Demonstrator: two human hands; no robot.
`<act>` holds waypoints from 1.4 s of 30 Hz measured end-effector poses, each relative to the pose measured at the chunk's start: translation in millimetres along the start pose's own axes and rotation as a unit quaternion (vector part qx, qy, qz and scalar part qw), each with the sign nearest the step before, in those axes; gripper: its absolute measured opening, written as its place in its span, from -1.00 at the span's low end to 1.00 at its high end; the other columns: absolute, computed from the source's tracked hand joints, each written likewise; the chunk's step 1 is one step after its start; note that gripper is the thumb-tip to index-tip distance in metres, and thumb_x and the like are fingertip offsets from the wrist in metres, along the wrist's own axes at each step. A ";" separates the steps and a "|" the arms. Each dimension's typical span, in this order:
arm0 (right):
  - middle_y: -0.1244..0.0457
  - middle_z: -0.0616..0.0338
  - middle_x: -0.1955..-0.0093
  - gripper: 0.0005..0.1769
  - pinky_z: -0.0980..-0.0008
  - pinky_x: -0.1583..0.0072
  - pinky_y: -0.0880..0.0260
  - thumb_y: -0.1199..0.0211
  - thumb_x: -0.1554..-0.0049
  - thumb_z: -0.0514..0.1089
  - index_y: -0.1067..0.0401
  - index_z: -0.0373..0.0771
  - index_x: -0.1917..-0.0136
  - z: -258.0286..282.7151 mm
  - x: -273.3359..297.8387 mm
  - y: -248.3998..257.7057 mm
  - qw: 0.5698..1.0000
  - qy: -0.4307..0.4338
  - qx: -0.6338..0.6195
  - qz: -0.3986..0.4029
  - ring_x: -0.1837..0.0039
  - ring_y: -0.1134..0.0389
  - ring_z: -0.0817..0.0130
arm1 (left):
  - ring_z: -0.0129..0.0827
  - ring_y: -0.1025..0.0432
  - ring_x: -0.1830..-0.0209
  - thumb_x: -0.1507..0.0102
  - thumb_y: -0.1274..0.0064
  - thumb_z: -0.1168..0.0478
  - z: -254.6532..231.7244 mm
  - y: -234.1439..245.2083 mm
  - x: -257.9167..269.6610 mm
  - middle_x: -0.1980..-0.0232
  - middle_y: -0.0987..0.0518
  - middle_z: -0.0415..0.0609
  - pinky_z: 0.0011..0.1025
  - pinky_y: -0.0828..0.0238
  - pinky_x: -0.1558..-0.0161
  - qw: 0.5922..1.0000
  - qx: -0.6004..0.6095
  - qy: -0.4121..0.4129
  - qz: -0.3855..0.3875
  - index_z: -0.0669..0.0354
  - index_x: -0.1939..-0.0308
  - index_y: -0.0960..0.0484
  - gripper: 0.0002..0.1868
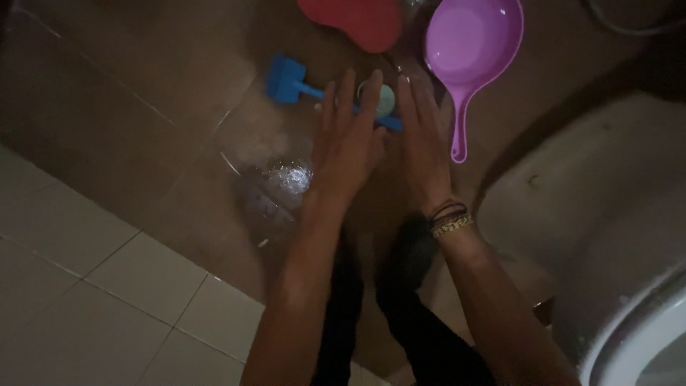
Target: The person is cleaning the toilet and the surrounding floor area in a bathroom.
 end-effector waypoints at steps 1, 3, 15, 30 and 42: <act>0.11 -0.13 -0.69 -0.05 -0.10 -0.61 0.04 -0.34 -0.18 -0.25 0.10 -0.21 -0.69 -1.7 -1.3 -3.2 1.000 -0.001 -0.001 0.003 -0.71 0.11 -0.12 | 0.31 0.05 -0.58 -0.19 -0.27 0.18 1.4 -4.1 -0.6 -0.59 -0.05 0.24 0.30 0.09 -0.45 1.000 0.001 0.002 0.002 -0.11 -0.55 -0.11 -0.09; 0.10 -0.15 -0.67 -0.03 -0.09 -0.56 -0.02 -0.34 -0.16 -0.23 0.11 -0.20 -0.68 -6.3 -5.5 -11.7 0.999 -0.027 -0.026 0.021 -0.66 0.08 -0.16 | 0.30 0.07 -0.57 -0.19 -0.27 0.16 4.9 -11.1 -2.3 -0.59 -0.03 0.24 0.29 0.06 -0.43 1.000 -0.020 0.002 0.014 -0.11 -0.54 -0.10 -0.09; 0.18 -0.23 -0.68 -0.02 -0.01 -0.53 -0.16 -0.25 -0.13 -0.40 0.13 -0.17 -0.69 -12.9 -15.9 -30.1 0.994 -0.056 -0.075 0.060 -0.67 0.10 -0.25 | 0.28 -0.03 -0.57 -0.19 -0.27 0.18 15.2 -19.6 -8.9 -0.58 -0.12 0.21 0.21 -0.16 -0.38 0.999 -0.046 -0.009 -0.001 -0.09 -0.54 -0.14 -0.10; 0.25 -0.10 -0.73 -0.23 0.15 -0.50 -0.20 -0.26 -0.13 -0.55 -0.29 -0.12 -0.53 -24.1 -27.3 -35.8 1.000 -0.022 -0.007 -0.018 -0.71 0.15 -0.10 | 0.29 0.02 -0.58 -0.19 -0.21 0.33 27.4 -52.8 -21.7 -0.59 -0.09 0.22 0.29 -0.11 -0.37 1.000 -0.007 0.007 -0.027 -0.03 -0.42 -0.36 -0.28; 0.31 -0.04 -0.72 -0.19 0.07 -0.47 -0.29 -0.50 0.00 -0.36 -0.33 -0.12 -0.49 9.0 -16.3 19.3 0.999 -0.030 -0.019 -0.025 -0.64 0.06 -0.14 | 0.24 -0.04 -0.59 -0.24 -0.22 0.25 -4.8 -7.2 4.1 -0.61 -0.10 0.19 0.26 -0.09 -0.45 0.997 -0.008 -0.043 -0.068 -0.02 -0.42 -0.39 -0.35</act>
Point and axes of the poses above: each hand's wrist, its own x-axis away from the middle knuckle, its own y-axis out of the back of the hand, z = x × y, the point moved 7 cm from there along -x, towards the middle knuckle
